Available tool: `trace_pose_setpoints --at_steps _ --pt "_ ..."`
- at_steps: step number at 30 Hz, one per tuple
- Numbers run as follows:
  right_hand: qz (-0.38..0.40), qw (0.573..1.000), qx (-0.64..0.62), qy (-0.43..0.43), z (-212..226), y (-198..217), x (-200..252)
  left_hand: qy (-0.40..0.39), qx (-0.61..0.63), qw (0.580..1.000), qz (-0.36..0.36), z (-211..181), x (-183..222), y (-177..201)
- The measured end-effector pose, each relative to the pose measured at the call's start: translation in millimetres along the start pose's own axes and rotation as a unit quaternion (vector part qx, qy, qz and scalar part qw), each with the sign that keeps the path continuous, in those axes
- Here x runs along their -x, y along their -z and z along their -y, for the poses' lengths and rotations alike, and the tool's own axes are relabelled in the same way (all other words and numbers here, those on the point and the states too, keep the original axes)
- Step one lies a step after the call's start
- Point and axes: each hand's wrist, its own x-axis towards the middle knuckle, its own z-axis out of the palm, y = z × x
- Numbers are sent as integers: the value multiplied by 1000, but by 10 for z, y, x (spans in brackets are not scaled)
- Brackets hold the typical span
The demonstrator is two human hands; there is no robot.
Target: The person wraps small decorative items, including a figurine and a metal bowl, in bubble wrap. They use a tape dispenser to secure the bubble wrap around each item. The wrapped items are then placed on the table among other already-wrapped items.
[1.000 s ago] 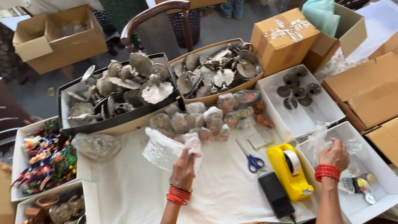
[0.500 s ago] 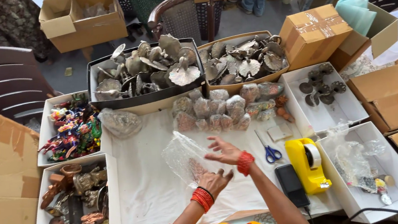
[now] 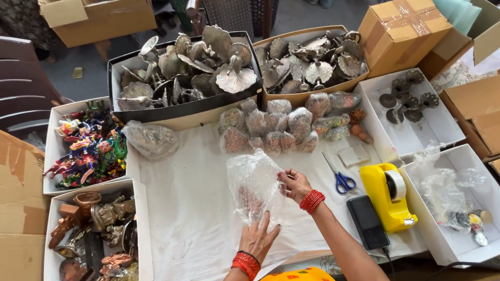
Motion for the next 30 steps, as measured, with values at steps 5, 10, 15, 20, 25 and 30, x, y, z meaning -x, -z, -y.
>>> trace_pose_setpoints --at_steps 5,10,15,20,25,30 --pt "17 998 -54 -23 110 23 175 -6 -4 998 -61 90 121 273" --pt "47 995 -91 -22 105 44 187 -32 2 985 -168 111 66 741" --pt "82 994 7 76 363 -225 562 -29 86 965 -248 79 -175 1328" --pt "235 958 118 111 160 51 324 -30 175 943 -281 193 -367 1445" --pt "419 897 142 -1 81 186 286 132 408 874 -226 405 -551 1518" --pt "419 714 493 268 291 169 642 323 641 677 -161 1027 -530 634"
